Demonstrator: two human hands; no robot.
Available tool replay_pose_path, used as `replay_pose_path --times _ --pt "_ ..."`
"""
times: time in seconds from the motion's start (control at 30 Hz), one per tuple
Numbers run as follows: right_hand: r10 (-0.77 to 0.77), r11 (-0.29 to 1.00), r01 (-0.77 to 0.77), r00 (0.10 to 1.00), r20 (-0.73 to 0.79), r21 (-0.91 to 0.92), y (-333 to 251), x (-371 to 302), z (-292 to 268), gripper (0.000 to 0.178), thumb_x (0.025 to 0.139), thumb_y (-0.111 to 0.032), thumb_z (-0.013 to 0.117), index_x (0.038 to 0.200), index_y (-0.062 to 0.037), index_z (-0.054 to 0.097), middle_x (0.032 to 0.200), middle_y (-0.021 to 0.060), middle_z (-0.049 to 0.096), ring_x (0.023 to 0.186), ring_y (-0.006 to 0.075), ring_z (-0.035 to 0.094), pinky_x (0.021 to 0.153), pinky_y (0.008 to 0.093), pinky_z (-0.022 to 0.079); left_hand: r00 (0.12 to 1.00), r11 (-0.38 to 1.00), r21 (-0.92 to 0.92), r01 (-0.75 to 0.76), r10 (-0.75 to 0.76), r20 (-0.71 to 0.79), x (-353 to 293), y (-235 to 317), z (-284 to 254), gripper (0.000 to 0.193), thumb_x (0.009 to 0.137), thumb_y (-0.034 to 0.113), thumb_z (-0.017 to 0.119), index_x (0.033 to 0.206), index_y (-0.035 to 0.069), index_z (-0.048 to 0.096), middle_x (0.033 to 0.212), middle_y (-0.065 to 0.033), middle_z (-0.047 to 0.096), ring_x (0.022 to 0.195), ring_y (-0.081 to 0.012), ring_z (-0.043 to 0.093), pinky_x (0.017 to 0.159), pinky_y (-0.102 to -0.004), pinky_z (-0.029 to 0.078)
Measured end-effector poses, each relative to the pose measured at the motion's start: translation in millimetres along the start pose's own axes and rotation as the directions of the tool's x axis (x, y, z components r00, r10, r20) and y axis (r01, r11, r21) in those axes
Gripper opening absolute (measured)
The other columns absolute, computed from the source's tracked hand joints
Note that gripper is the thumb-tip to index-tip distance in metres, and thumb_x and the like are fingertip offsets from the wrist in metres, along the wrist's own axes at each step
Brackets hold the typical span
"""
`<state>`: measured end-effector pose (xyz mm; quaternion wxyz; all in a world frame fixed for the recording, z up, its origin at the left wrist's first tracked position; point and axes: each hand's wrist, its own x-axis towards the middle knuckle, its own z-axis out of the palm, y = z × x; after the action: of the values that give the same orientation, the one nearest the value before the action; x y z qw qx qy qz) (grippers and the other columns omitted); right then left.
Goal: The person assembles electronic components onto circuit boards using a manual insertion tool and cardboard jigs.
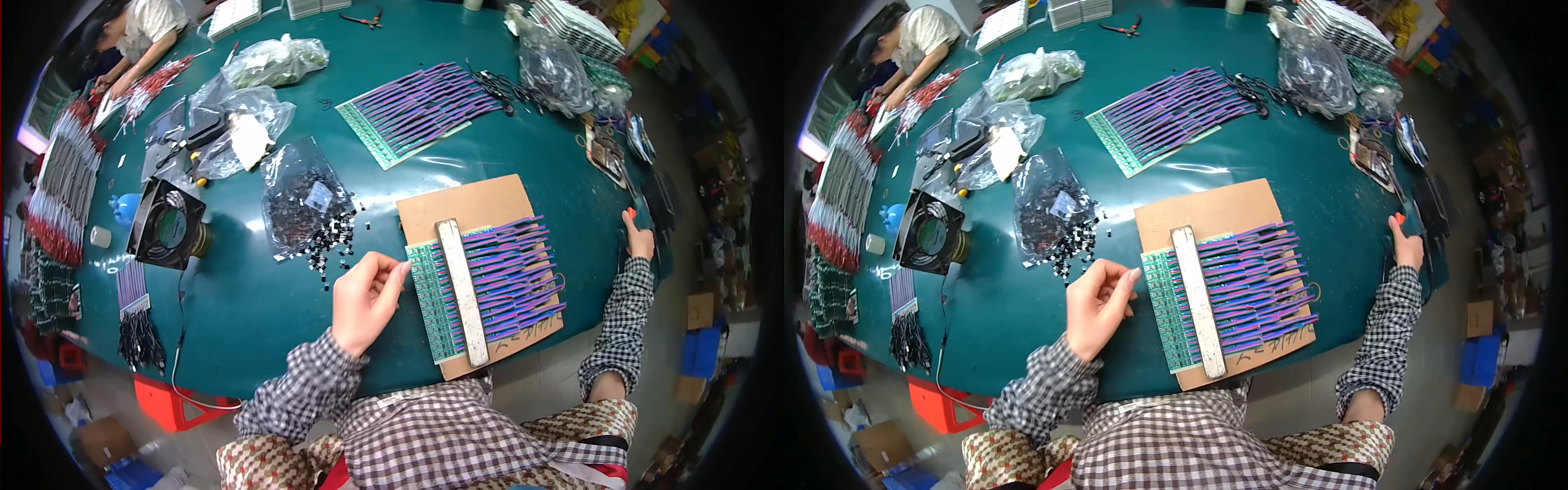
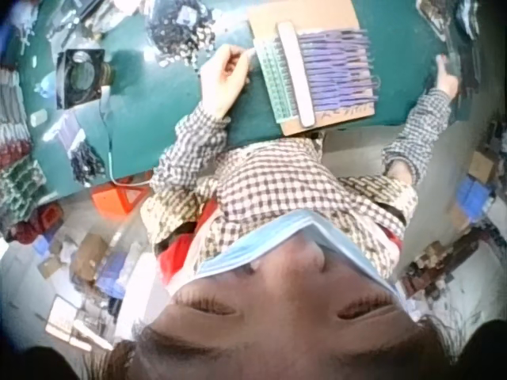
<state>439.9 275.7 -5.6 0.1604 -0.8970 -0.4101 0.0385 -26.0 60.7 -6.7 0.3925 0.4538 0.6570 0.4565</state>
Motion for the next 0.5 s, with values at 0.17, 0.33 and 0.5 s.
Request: replay_pose_path --times 0.17,0.33,0.5 --pt "0.044 0.999 -0.044 0.999 0.016 0.02 -5 16 8 0.072 0.059 -0.061 0.065 0.077 0.0076 0.059 0.072 0.0125 0.06 0.065 0.0215 0.057 0.052 0.032 0.047 0.945 0.965 0.021 -0.262 0.261 -0.195 12 -25 0 0.009 0.078 0.004 0.063 0.076 -0.001 0.056 0.056 -0.0004 0.055 0.048 -0.0022 0.049 0.041 -0.0157 0.035" --pt "0.018 1.0 -0.019 0.996 -0.088 -0.009 35 48 31 0.063 0.062 -0.059 0.062 0.071 0.0041 0.061 0.07 0.0165 0.059 0.066 0.0244 0.055 0.062 0.036 0.041 0.868 0.921 0.169 -0.35 0.387 -0.311 10 -17 -9 0.006 0.077 0.001 0.061 0.077 -0.001 0.056 0.066 -0.0025 0.057 0.052 -0.0049 0.051 0.047 -0.0177 0.04" --pt "-0.012 0.466 0.28 0.95 -0.311 0.839 14 -25 -41 0.024 0.073 -0.023 0.066 0.08 0.0001 0.063 0.072 0.0004 0.057 0.066 0.0091 0.05 0.063 0.0237 0.038 0.603 0.951 0.199 -0.236 0.304 -0.738 41 -33 -76 0.02 0.082 0.007 0.057 0.099 -0.002 0.052 0.09 -0.0068 0.054 0.086 -0.0137 0.051 0.077 -0.0252 0.044"
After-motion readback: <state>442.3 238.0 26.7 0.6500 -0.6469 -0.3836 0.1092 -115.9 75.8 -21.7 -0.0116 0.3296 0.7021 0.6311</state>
